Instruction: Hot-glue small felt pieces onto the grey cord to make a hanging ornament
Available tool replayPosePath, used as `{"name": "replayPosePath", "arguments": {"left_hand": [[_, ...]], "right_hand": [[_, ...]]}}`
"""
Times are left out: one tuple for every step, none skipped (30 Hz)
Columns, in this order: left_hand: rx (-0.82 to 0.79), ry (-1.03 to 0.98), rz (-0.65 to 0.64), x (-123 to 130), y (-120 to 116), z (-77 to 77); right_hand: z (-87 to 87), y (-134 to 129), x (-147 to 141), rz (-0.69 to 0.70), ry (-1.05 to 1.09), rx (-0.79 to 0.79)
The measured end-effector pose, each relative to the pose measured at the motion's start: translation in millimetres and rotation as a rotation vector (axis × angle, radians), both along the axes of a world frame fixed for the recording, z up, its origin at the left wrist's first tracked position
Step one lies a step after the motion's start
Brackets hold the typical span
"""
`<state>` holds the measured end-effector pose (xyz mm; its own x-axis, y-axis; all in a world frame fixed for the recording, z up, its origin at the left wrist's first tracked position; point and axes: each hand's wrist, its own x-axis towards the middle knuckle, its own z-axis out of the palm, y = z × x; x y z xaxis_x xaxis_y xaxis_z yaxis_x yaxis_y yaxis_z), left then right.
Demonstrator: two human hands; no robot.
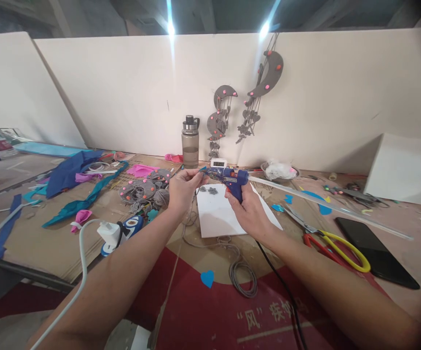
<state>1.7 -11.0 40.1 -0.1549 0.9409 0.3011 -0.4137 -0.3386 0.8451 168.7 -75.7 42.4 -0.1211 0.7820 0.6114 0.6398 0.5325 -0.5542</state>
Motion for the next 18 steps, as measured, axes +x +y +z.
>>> {"name": "replayPosePath", "arguments": {"left_hand": [[0.003,0.001,-0.001,0.0,-0.1,-0.1],[0.005,0.005,-0.003,0.0,0.0,-0.3],[0.005,0.010,-0.006,0.0,0.1,-0.5],[0.006,0.015,-0.009,-0.1,0.4,-0.7],[0.007,0.019,-0.011,-0.2,0.7,-0.9],[0.006,0.022,-0.011,-0.3,1.0,-1.2],[0.005,0.023,-0.009,-0.4,1.3,-1.3],[0.004,0.022,-0.006,-0.4,1.5,-1.4],[0.003,0.020,-0.003,-0.3,1.5,-1.4],[0.003,0.017,-0.001,-0.2,1.3,-1.2],[0.003,0.015,-0.001,0.0,1.0,-0.9],[0.005,0.014,-0.002,0.2,0.5,-0.6],[0.006,0.015,-0.003,0.3,0.0,-0.3],[0.007,0.017,-0.003,0.5,-0.4,-0.1],[0.008,0.020,-0.004,0.5,-0.8,0.1],[0.010,0.023,-0.007,0.5,-1.0,0.1],[0.012,0.025,-0.009,0.5,-1.0,0.0],[0.013,0.026,-0.010,0.3,-0.9,-0.1]], "right_hand": [[-0.5,0.3,0.2,-0.007,0.003,0.001],[-1.0,0.6,0.5,-0.015,0.006,0.000],[-1.3,0.9,0.8,-0.024,0.008,0.000],[-1.6,1.0,1.0,-0.031,0.010,0.000],[-1.6,0.9,1.0,-0.033,0.010,0.001],[-1.5,0.6,0.8,-0.028,0.008,0.001],[-1.2,0.1,0.4,-0.019,0.005,0.002],[-1.0,-0.4,-0.1,-0.011,0.001,0.003],[-0.8,-0.9,-0.6,-0.006,-0.002,0.003],[-0.6,-1.3,-1.1,-0.004,-0.005,0.004],[-0.6,-1.4,-1.3,-0.007,-0.006,0.004],[-0.7,-1.3,-1.4,-0.015,-0.006,0.001],[-1.0,-1.1,-1.2,-0.026,-0.005,-0.003],[-1.3,-0.6,-0.8,-0.036,-0.002,-0.006],[-1.7,-0.1,-0.3,-0.042,0.001,-0.005],[-2.1,0.5,0.2,-0.046,0.005,-0.004],[-2.5,1.0,0.8,-0.048,0.008,0.000],[-2.8,1.5,1.3,-0.050,0.009,0.003]]}}
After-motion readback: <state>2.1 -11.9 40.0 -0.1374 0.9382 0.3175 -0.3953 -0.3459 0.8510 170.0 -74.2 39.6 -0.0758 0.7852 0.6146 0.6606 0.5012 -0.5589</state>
